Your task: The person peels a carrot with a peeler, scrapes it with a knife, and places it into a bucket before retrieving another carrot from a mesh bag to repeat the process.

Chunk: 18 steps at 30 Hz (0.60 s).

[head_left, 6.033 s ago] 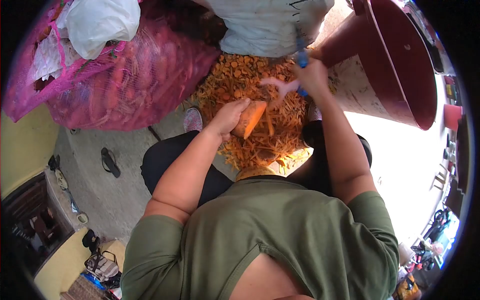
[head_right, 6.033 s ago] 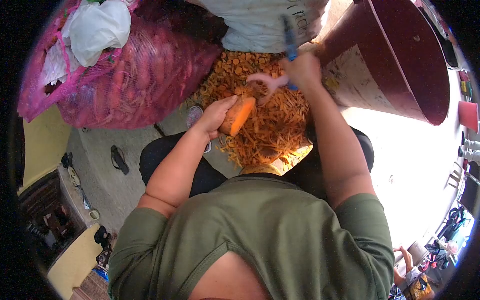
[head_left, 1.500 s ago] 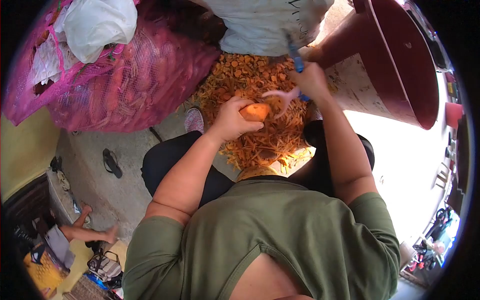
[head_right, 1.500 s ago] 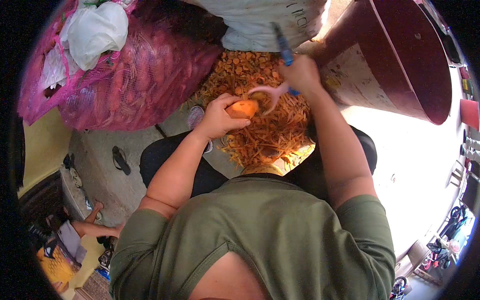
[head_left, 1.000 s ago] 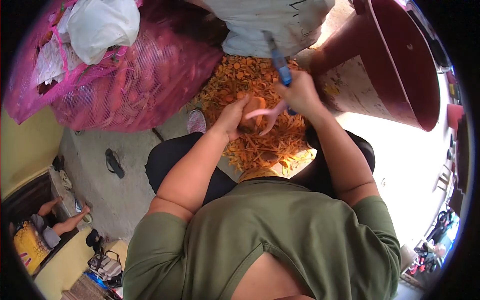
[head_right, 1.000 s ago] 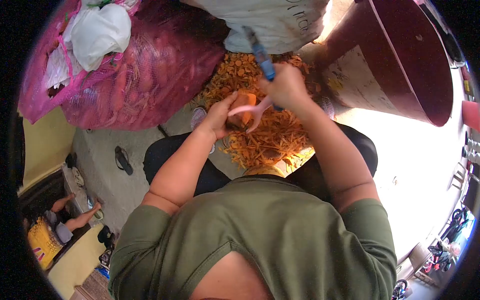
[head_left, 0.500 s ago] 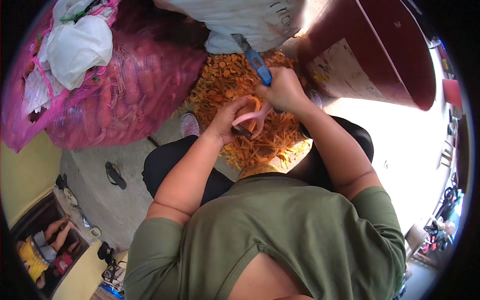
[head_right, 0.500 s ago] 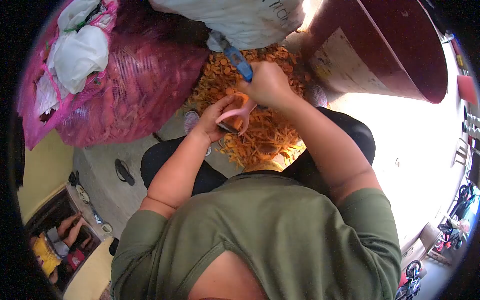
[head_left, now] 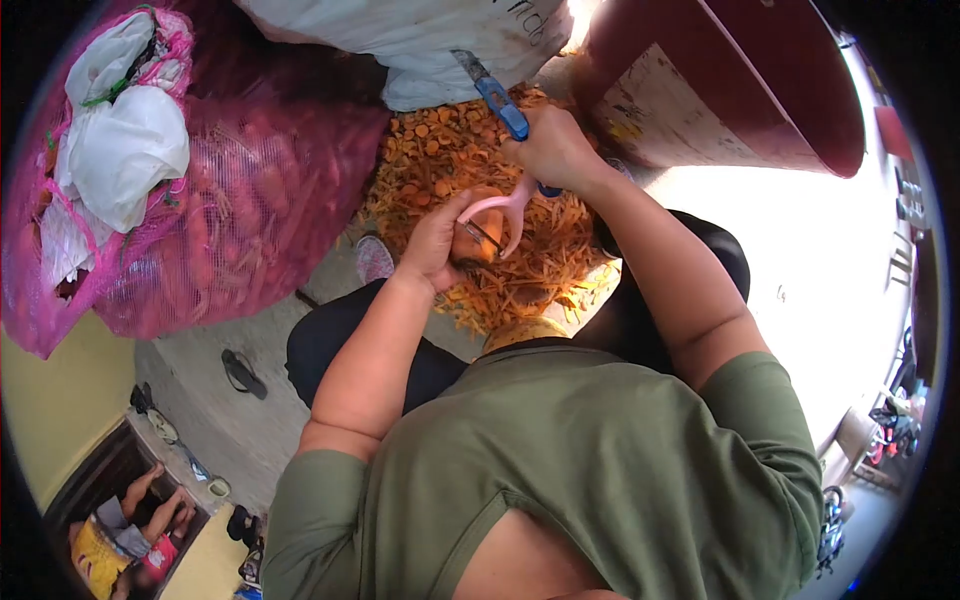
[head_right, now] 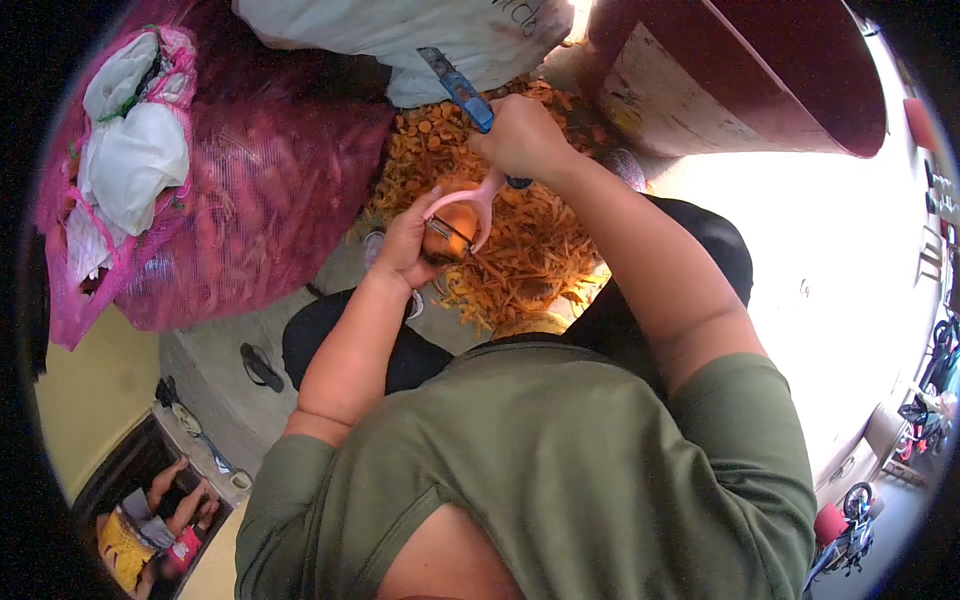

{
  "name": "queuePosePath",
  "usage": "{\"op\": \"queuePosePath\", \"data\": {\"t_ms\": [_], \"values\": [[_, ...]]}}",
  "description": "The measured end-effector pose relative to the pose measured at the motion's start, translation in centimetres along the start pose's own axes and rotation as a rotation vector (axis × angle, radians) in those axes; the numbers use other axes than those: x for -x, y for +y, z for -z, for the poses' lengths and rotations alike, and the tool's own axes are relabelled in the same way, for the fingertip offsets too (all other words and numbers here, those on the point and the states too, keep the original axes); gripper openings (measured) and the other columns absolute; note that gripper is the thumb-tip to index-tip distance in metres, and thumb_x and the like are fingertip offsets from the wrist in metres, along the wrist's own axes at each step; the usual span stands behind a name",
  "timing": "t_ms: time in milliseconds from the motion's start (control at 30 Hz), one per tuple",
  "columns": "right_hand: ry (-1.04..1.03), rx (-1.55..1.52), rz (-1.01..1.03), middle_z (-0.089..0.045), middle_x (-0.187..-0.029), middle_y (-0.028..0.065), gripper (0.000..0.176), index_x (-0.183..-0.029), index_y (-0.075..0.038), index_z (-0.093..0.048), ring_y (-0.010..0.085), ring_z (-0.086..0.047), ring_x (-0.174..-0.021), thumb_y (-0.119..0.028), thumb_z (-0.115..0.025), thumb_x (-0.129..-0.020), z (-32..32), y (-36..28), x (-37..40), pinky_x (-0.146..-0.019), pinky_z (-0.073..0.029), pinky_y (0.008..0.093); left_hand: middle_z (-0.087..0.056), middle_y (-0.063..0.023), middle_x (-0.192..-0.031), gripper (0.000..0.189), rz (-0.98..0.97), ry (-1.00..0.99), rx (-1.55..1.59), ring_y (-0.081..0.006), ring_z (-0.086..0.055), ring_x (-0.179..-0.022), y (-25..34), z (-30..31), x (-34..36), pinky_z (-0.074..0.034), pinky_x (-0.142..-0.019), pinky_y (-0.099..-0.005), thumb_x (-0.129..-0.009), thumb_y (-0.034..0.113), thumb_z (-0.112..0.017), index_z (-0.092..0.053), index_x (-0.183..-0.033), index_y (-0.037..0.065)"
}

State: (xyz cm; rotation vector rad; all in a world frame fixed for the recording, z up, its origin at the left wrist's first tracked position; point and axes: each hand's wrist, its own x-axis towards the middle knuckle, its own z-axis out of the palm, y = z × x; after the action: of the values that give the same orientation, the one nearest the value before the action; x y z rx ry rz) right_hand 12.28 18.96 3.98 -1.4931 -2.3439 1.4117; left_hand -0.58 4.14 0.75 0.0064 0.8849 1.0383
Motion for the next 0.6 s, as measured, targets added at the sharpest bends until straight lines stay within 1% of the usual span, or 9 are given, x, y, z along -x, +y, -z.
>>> {"op": "queuePosePath", "data": {"t_ms": [33, 133, 167, 267, 333, 400, 467, 500, 600], "values": [[0.022, 0.075, -0.008, -0.059, -0.063, 0.017, 0.028, -0.071, 0.0, -0.058, 0.0296, -0.06, -0.063, -0.027, -0.064, -0.067, 0.0, 0.2, -0.2, -0.062, -0.047, 0.0383, -0.056, -0.0094, -0.101, 0.037, 0.006, 0.03, -0.003, -0.0168, -0.057, -0.09, 0.3, -0.5, 0.4, -0.048, -0.078, -0.0315, -0.088, 0.032, -0.046, -0.049, -0.112, 0.005], [0.222, 0.154, -0.095, -0.059, -0.063, 0.0166, 0.029, -0.073, 0.0, -0.061, 0.0281, -0.061, -0.062, -0.028, -0.064, -0.067, 1.8, 2.3, -2.0, -0.06, -0.048, 0.0375, -0.055, -0.0089, -0.103, 0.037, -0.03, 0.07, -0.076, -0.0165, -0.056, -0.092, -0.3, 0.1, 0.2, -0.047, -0.079, -0.0298, -0.088, 0.03, -0.047, -0.048, -0.115, 0.005], [0.211, 0.162, -0.108, -0.06, -0.064, 0.0176, 0.031, -0.075, 0.001, -0.062, 0.027, -0.062, -0.062, -0.028, -0.065, -0.067, 2.3, 3.9, -3.3, -0.06, -0.049, 0.0371, -0.056, -0.0078, -0.104, 0.035, -0.043, 0.009, -0.062, -0.0176, -0.056, -0.092, -0.5, 0.3, 0.1, -0.049, -0.077, -0.0327, -0.088, 0.029, -0.048, -0.048, -0.115, 0.006], [0.076, -0.007, -0.095, -0.06, -0.066, 0.0179, 0.031, -0.073, 0.002, -0.061, 0.0268, -0.062, -0.062, -0.028, -0.066, -0.066, 1.7, 1.3, -1.1, -0.06, -0.049, 0.0364, -0.053, -0.0065, -0.109, 0.039, -0.038, 0.061, -0.048, -0.0156, -0.054, -0.095, -0.7, 0.5, 0.4, -0.046, -0.079, -0.0289, -0.087, 0.029, -0.049, -0.046, -0.118, 0.006], [-0.014, 0.054, 0.053, -0.061, -0.067, 0.0173, 0.03, -0.072, 0.002, -0.06, 0.0269, -0.062, -0.066, -0.027, -0.065, -0.065, -0.3, -0.4, 0.8, -0.065, -0.048, 0.0365, -0.053, -0.0063, -0.109, 0.041, 0.01, -0.011, 0.004, -0.0158, -0.054, -0.095, -0.1, -0.1, 0.7, -0.046, -0.079, -0.0296, -0.087, 0.031, -0.049, -0.045, -0.12, 0.007], [-0.002, 0.14, 0.114, -0.055, -0.056, 0.011, 0.018, -0.072, 0.0, -0.055, 0.0216, -0.056, -0.051, -0.016, -0.062, -0.068, -0.7, -1.5, 1.8, -0.055, -0.046, 0.0335, -0.053, -0.0061, -0.109, 0.042, 0.04, -0.038, -0.007, -0.0162, -0.054, -0.095, 0.0, 0.0, 0.7, -0.047, -0.079, -0.0304, -0.087, 0.033, -0.048, -0.044, -0.12, 0.007], [0.086, 0.009, 0.006, -0.055, -0.056, 0.0127, 0.019, -0.07, 0.0, -0.055, 0.0233, -0.057, -0.051, -0.018, -0.062, -0.068, -0.3, 1.2, -0.6, -0.055, -0.046, 0.0341, -0.054, -0.0061, -0.108, 0.044, 0.051, -0.024, -0.08, -0.0167, -0.055, -0.094, -0.5, 0.5, 0.5, -0.047, -0.079, -0.0311, -0.087, 0.036, -0.047, -0.045, -0.12, 0.007], [0.236, 0.074, 0.025, -0.056, -0.056, 0.0133, 0.019, -0.07, 0.0, -0.056, 0.0222, -0.059, -0.053, -0.018, -0.062, -0.068, 0.6, 1.8, -1.2, -0.054, -0.046, 0.034, -0.055, -0.0064, -0.107, 0.042, 0.042, -0.02, -0.059, -0.0172, -0.056, -0.093, -0.6, 0.7, 0.3, -0.048, -0.078, -0.0318, -0.087, 0.035, -0.048, -0.046, -0.118, 0.007], [0.254, 0.097, 0.028, -0.057, -0.056, 0.013, 0.019, -0.072, 0.0, -0.058, 0.0211, -0.06, -0.054, -0.019, -0.06, -0.069, 1.9, 2.3, -1.5, -0.053, -0.046, 0.0342, -0.057, -0.0071, -0.102, 0.037, 0.013, 0.012, 0.006, -0.0183, -0.058, -0.089, -0.6, 0.6, 0.3, -0.05, -0.075, -0.0331, -0.086, 0.032, -0.049, -0.048, -0.113, 0.006]]}}
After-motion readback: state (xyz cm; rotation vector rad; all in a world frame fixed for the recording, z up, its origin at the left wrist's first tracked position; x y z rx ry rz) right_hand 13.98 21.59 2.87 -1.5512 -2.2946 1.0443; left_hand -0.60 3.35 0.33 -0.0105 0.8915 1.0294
